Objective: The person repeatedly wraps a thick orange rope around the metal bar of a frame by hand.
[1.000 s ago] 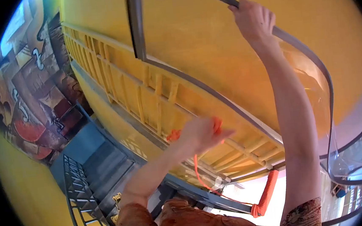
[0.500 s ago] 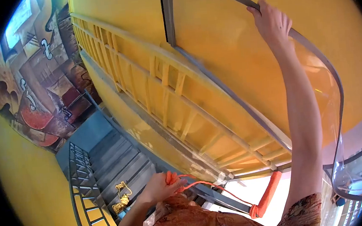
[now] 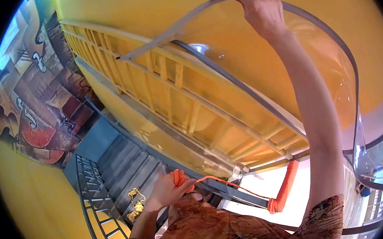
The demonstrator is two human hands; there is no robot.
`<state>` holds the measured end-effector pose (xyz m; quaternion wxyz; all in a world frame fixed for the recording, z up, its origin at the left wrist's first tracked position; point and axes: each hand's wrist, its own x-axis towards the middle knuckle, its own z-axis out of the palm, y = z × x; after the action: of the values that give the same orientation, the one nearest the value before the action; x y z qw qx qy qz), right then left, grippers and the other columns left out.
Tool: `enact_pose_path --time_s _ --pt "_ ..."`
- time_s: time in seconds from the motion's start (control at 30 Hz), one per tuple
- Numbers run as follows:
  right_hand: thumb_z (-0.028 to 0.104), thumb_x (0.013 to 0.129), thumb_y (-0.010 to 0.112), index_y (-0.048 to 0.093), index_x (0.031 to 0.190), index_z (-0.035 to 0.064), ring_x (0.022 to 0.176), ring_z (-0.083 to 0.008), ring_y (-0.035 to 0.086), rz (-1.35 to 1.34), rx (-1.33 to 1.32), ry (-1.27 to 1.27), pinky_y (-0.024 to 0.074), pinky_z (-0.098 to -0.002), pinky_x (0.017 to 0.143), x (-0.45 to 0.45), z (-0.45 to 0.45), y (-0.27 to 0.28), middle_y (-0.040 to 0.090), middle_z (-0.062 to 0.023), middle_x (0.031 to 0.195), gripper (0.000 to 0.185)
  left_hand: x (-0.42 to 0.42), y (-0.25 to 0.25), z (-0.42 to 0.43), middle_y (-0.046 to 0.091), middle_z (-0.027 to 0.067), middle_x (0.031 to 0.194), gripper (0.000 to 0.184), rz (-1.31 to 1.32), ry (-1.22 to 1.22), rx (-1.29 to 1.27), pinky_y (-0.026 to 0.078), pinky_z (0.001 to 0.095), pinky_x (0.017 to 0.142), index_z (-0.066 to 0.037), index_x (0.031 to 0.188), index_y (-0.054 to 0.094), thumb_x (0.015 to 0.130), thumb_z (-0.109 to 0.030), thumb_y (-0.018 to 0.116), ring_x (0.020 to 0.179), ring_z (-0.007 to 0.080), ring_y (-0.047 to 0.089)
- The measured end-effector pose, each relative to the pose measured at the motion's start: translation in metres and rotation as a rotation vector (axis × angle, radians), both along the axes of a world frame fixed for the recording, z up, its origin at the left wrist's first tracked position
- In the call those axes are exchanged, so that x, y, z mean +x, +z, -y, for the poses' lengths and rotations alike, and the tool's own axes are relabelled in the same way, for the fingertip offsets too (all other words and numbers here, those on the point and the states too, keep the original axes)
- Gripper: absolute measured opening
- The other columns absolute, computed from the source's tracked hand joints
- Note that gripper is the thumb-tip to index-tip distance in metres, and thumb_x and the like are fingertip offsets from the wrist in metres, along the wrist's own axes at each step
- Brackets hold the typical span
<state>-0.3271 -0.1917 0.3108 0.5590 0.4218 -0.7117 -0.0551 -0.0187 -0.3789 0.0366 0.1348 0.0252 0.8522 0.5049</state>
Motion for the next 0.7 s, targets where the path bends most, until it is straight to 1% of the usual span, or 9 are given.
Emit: enact_pose_path --time_s 0.03,0.07,0.1,0.17,0.23,0.27,0.33,0.47,0.7 --pt "0.015 0.079 0.057 0.057 0.096 0.0095 0.083 -0.027 0.061 0.019 -0.009 -0.128 0.0462 -0.0406 0.074 -0.007 -0.001 0.0 0.062 -0.0081 0.082 0.018 0.001 0.001 -0.003 0.06 0.0083 0.064 0.041 -0.058 0.005 -0.023 0.044 0.0359 0.058 -0.01 0.074 0.066 0.089 -0.047 0.055 0.061 0.0275 0.058" --pt "0.006 0.075 0.056 0.055 0.107 0.009 0.084 -0.0296 0.06 0.037 -0.02 -0.255 0.0465 -0.0435 0.073 -0.009 0.0 0.001 0.061 -0.0111 0.084 0.032 0.003 0.005 -0.007 0.06 0.0083 0.064 0.041 -0.053 -0.003 -0.029 0.044 0.0359 0.058 -0.01 0.074 0.066 0.089 -0.047 0.055 0.061 0.0275 0.058" --pt "0.006 0.075 0.056 0.055 0.107 0.009 0.084 -0.0296 0.06 0.04 -0.028 -0.262 0.0465 -0.0435 0.073 -0.011 0.0 0.002 0.061 -0.0111 0.084 0.032 0.004 0.009 -0.01 0.06 0.0082 0.064 0.04 -0.004 0.022 0.018 0.044 0.0353 0.058 -0.01 0.074 0.066 0.088 -0.046 0.056 0.061 0.0269 0.058" --pt "0.005 0.076 0.053 0.056 0.105 0.0094 0.082 -0.0296 0.061 0.062 -0.08 -0.357 0.0467 -0.0454 0.068 -0.016 0.005 0.008 0.061 -0.0123 0.081 0.029 0.003 0.009 -0.009 0.06 0.008 0.064 0.039 0.037 0.05 0.056 0.043 0.0347 0.057 -0.01 0.075 0.067 0.088 -0.045 0.057 0.06 0.0263 0.058" --pt "0.005 0.076 0.053 0.057 0.101 0.0085 0.079 -0.0296 0.062 0.042 -0.106 -0.377 0.0478 -0.0445 0.065 -0.026 0.011 0.01 0.061 -0.0129 0.08 0.026 0.006 -0.005 -0.005 0.062 0.0029 0.071 0.026 0.131 -0.006 0.184 0.046 0.0264 0.063 -0.003 0.086 0.067 0.087 -0.03 0.065 0.072 0.009 0.061" --pt "0.005 0.077 0.053 0.058 0.098 0.0077 0.077 -0.0297 0.063 0.024 -0.124 -0.398 0.0489 -0.0435 0.063 -0.031 0.016 0.012 0.062 -0.0135 0.078 0.022 0.009 -0.01 -0.005 0.062 0.0029 0.071 0.026 0.127 -0.002 0.179 0.046 0.0264 0.063 -0.003 0.086 0.067 0.087 -0.03 0.065 0.072 0.009 0.061" --pt "0.006 0.077 0.053 0.06 0.093 0.0068 0.074 -0.0301 0.064 0.035 -0.129 -0.46 0.0499 -0.042 0.06 -0.043 0.026 0.021 0.063 -0.0132 0.075 0.017 0.017 -0.017 -0.005 0.061 0.0098 0.064 0.041 0.116 0.12 0.146 0.042 0.0354 0.056 -0.006 0.078 0.068 0.084 -0.046 0.064 0.058 0.025 0.056" --pt "0.007 0.078 0.053 0.063 0.079 0.0046 0.065 -0.0312 0.065 0.112 -0.071 -0.592 0.0519 -0.0384 0.055 -0.06 0.036 0.038 0.064 -0.0142 0.068 0.01 0.023 -0.006 -0.002 0.06 0.0128 0.065 0.041 0.246 0.143 0.118 0.042 0.0355 0.057 -0.002 0.08 0.065 0.084 -0.044 0.065 0.057 0.0222 0.052" --pt "0.006 0.076 0.052 0.063 0.084 0.0057 0.063 -0.0338 0.064 0.055 -0.048 -0.398 0.0494 -0.0445 0.054 -0.06 0.003 0.058 0.063 -0.0165 0.068 0.013 0.025 0.002 0.002 0.066 0.0089 0.08 0.032 0.265 0.217 0.151 0.046 0.0328 0.065 0.0 0.091 0.067 0.085 -0.032 0.066 0.073 0.0155 0.06"
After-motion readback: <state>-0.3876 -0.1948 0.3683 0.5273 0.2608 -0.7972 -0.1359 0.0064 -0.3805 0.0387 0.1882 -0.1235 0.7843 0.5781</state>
